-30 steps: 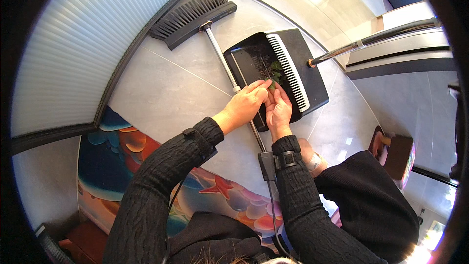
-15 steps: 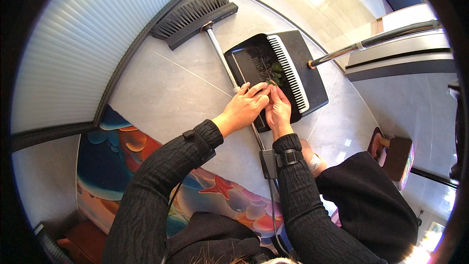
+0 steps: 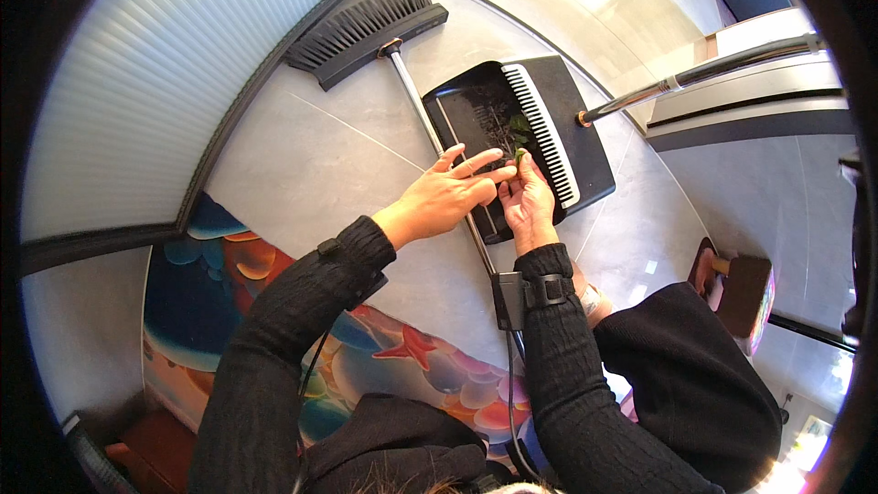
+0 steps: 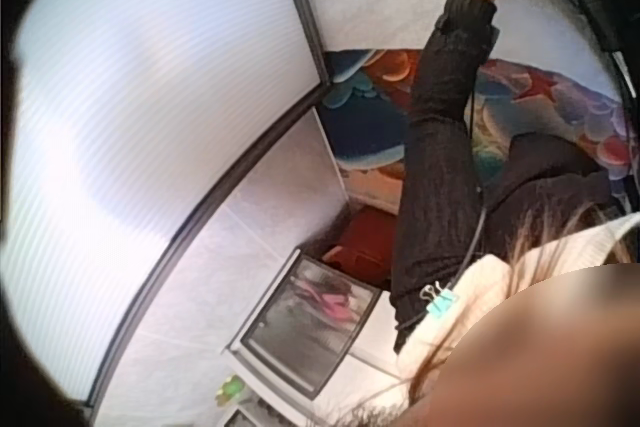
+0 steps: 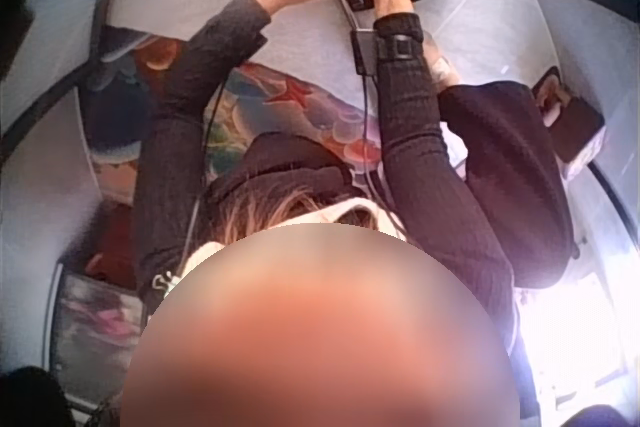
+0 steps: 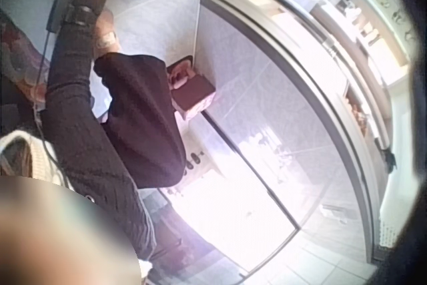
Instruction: The person sweeps a tiled floor with a broom and dustpan, then moves a basin and a laundry basket aside. They sweep a colorful mat, smooth it down, and pick up debris from the dustpan. Finally, they wash their hands at the sink and wipe the floor with a tissue.
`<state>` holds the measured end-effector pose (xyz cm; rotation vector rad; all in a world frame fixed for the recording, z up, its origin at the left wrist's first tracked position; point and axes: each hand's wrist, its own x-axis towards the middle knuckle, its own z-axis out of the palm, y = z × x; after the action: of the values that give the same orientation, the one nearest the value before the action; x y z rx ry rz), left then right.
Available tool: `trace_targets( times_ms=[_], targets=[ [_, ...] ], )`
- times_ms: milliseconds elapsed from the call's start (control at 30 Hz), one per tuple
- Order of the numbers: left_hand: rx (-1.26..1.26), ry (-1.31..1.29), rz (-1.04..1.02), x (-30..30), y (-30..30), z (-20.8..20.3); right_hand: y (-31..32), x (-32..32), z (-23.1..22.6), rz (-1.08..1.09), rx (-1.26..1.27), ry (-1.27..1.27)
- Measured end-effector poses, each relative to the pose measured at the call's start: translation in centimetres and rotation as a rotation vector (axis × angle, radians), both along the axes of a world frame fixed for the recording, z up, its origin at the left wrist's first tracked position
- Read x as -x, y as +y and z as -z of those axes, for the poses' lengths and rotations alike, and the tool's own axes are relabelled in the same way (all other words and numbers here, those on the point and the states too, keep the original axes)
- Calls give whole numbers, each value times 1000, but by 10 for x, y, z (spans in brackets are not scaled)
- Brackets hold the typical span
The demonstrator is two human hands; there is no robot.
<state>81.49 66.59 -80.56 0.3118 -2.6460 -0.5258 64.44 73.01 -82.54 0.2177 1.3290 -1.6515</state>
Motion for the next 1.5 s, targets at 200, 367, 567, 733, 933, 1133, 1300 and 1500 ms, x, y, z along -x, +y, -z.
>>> trace_targets(
  times_ms=[200, 367, 567, 733, 933, 1133, 1300, 1500],
  targets=[
    [-1229, 355, 84, -7, -1, -10, -3, -2, -5, 120, -38, 26],
    [-1914, 508, 152, -5, -2, -6, 2, -8, -6, 169, -6, 77],
    [-2226, 635, 213, -2, -4, -4, 23, -9, -31, -82, -39, 362],
    [-2289, 634, 183, 0, -7, -2, 34, 11, -52, -200, 32, 755],
    [-2246, 568, 100, 8, -4, -1, 29, 42, -55, -67, -249, 1257],
    [-2010, 384, 6, 26, 7, -5, 2, 45, -53, -149, -440, 1729],
    [-2011, 306, -41, 29, 11, -1, -16, 41, -63, -205, -346, 1425],
    [-1930, 344, -168, 25, 7, 10, 36, -11, -56, -382, -195, 1331]
  ],
)
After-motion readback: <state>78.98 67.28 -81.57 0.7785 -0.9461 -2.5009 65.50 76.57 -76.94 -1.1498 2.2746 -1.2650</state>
